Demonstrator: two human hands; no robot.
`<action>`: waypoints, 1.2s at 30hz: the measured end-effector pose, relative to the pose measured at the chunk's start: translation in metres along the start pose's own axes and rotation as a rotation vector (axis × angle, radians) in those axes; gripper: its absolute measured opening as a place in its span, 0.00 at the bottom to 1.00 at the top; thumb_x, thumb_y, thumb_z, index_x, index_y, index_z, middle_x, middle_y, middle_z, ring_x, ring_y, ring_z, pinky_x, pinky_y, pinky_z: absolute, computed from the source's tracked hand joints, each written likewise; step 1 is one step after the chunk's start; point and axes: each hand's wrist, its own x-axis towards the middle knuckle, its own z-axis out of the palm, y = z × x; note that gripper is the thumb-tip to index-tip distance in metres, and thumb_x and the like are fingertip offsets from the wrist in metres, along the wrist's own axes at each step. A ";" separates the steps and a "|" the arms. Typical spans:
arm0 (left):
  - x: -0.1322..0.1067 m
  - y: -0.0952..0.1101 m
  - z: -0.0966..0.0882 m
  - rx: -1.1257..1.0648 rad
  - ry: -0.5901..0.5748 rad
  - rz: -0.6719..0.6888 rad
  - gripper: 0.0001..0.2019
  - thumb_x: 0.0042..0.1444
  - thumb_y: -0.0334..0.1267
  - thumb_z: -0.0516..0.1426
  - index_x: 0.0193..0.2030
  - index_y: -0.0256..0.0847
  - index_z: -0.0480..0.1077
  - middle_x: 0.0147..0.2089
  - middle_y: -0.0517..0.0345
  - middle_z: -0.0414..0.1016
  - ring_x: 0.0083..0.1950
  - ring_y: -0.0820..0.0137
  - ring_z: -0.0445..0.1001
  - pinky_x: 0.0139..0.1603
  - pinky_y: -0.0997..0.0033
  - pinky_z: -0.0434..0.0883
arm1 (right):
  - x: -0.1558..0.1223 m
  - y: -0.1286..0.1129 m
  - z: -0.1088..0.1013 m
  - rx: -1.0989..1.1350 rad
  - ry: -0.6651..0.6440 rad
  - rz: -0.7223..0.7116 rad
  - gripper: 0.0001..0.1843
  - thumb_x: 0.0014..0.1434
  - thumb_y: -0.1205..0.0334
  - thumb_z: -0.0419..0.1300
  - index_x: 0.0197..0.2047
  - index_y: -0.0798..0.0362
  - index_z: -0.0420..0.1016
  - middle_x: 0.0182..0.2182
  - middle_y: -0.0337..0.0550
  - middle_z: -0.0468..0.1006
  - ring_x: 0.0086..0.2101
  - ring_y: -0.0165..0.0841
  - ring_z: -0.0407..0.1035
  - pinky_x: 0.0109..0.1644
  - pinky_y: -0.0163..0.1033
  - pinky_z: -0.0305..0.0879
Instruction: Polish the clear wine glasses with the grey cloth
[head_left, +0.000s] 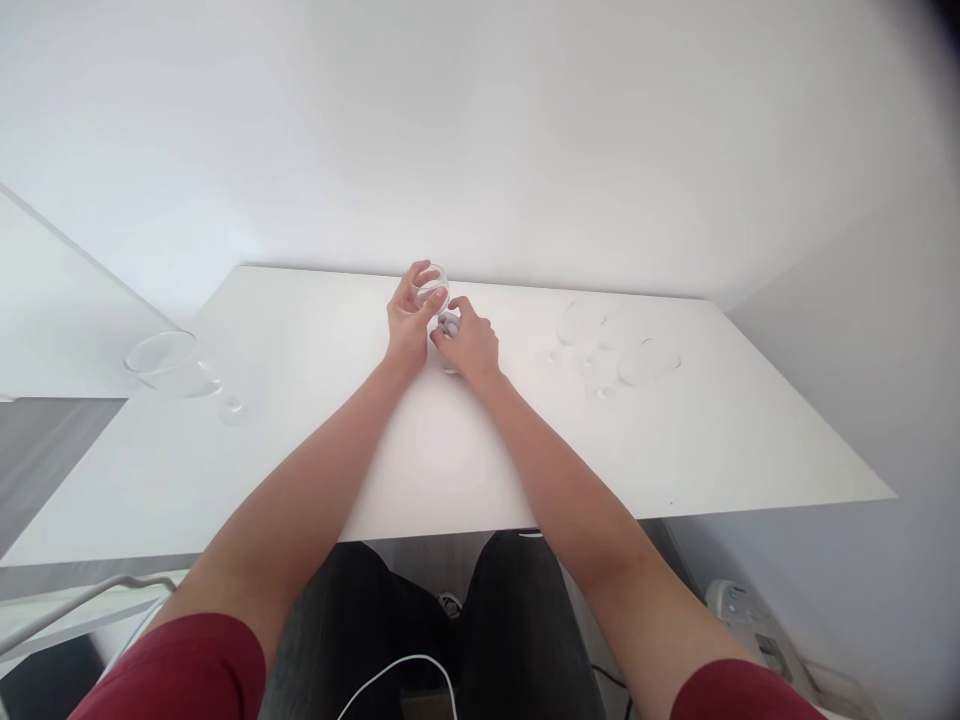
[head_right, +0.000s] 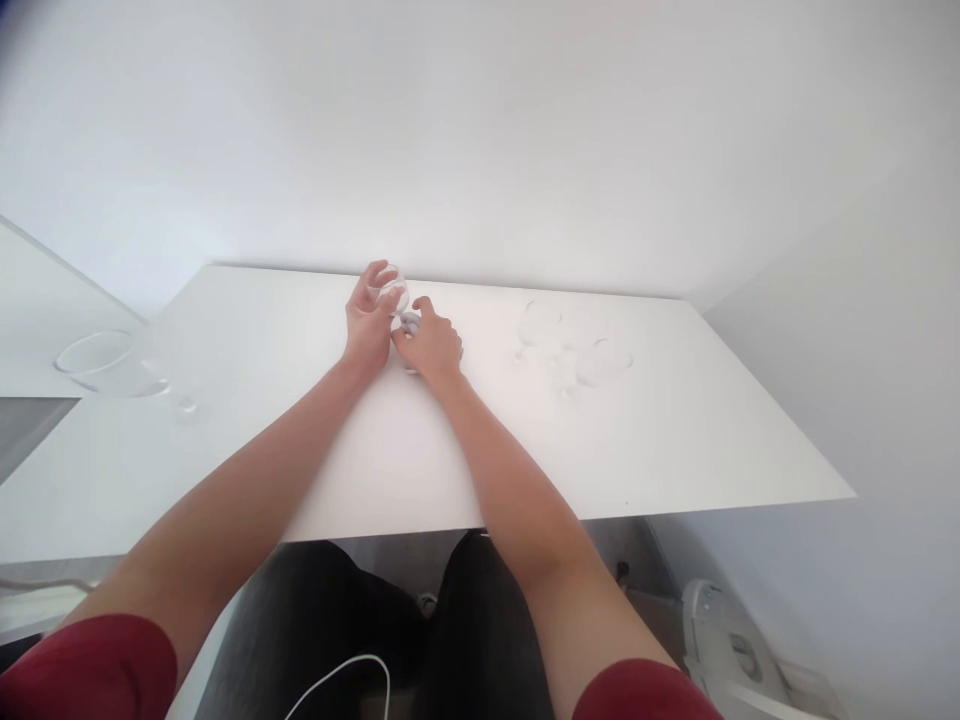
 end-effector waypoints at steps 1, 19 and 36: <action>-0.001 0.001 0.001 0.007 -0.011 -0.005 0.25 0.56 0.55 0.68 0.59 0.55 0.74 0.64 0.53 0.74 0.60 0.59 0.77 0.60 0.56 0.76 | 0.000 0.000 0.001 -0.005 -0.008 -0.004 0.16 0.61 0.51 0.61 0.52 0.43 0.72 0.37 0.42 0.80 0.37 0.43 0.74 0.46 0.48 0.69; 0.013 -0.017 -0.002 -0.132 0.151 -0.233 0.19 0.67 0.62 0.50 0.50 0.53 0.69 0.61 0.56 0.74 0.50 0.68 0.77 0.43 0.69 0.72 | -0.039 0.013 -0.015 -0.219 -0.043 0.105 0.13 0.64 0.47 0.58 0.38 0.47 0.77 0.38 0.46 0.81 0.41 0.43 0.75 0.46 0.45 0.71; 0.003 -0.007 0.002 -0.146 -0.025 -0.261 0.12 0.62 0.52 0.59 0.39 0.46 0.70 0.50 0.56 0.74 0.43 0.71 0.74 0.36 0.73 0.68 | -0.129 0.090 -0.094 -0.462 0.201 0.425 0.17 0.68 0.48 0.54 0.33 0.48 0.75 0.34 0.47 0.80 0.38 0.43 0.74 0.39 0.41 0.64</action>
